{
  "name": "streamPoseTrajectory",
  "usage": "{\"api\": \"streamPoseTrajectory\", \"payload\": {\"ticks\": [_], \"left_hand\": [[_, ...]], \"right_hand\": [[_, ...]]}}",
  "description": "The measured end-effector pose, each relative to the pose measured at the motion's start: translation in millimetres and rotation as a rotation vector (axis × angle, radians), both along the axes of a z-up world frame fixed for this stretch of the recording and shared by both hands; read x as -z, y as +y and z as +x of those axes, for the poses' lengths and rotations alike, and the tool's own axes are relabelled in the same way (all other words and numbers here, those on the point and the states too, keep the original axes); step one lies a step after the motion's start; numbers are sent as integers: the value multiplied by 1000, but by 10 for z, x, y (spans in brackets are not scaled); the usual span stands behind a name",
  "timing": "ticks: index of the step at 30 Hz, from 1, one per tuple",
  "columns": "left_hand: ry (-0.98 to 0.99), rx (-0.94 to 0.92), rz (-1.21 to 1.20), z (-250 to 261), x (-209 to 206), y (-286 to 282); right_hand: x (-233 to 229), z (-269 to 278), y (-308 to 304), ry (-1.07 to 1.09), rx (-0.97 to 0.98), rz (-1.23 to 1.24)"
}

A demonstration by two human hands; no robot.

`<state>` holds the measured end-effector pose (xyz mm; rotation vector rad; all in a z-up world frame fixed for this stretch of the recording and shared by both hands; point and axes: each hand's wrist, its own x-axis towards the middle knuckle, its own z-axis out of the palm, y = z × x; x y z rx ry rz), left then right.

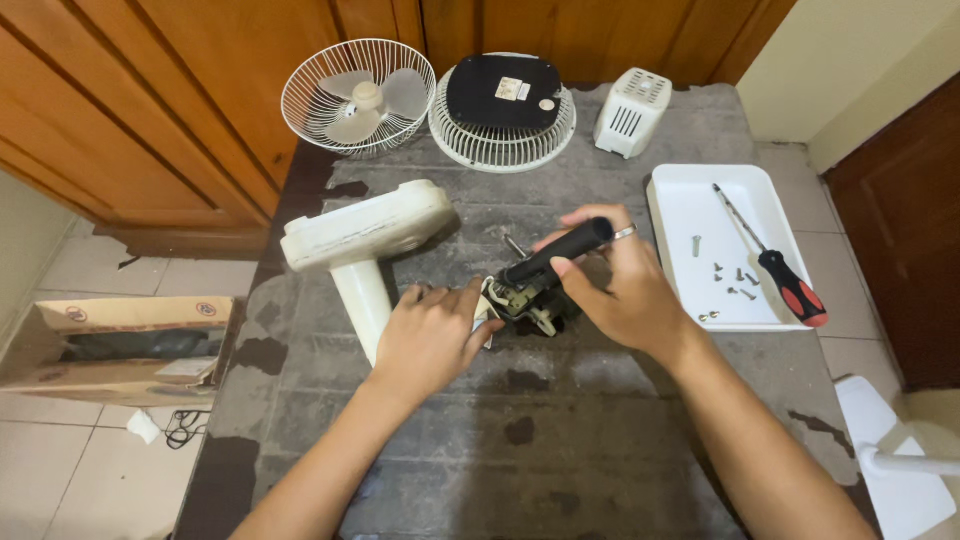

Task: The person disassembles a white electric fan on a table. They remove the rear cover, unscrew and detach the motor housing, and use a brush to clean the motor assembly. Screws and parts are placed in a white tray.

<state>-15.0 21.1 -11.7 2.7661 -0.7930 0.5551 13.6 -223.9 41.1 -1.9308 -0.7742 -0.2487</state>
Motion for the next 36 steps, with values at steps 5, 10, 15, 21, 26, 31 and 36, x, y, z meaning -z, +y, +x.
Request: {"api": "streamPoseTrajectory", "payload": {"ticks": [5,10,15,21,26,31,36], "left_hand": [[3,-17,13,-33,67,-7],[-3,-22,-52,-47,61,-6],[87,-30,-205,-36,23,-4],[84,-5,-246,-69,14,12],[32,38,-283,-88,60,37],[23,26,-259,-61,65,31],[39,6,-236,-50,100,36]], "right_hand": [[-39,39,-2,1,-31,-41],[35,14,33,-13,-22,38],[66,-28,73,-136,34,-23],[51,-56,87,-39,41,28],[50,-70,78,-64,39,6],[44,-82,100,-15,45,35],[113,-71,113,-150,-9,12]]}}
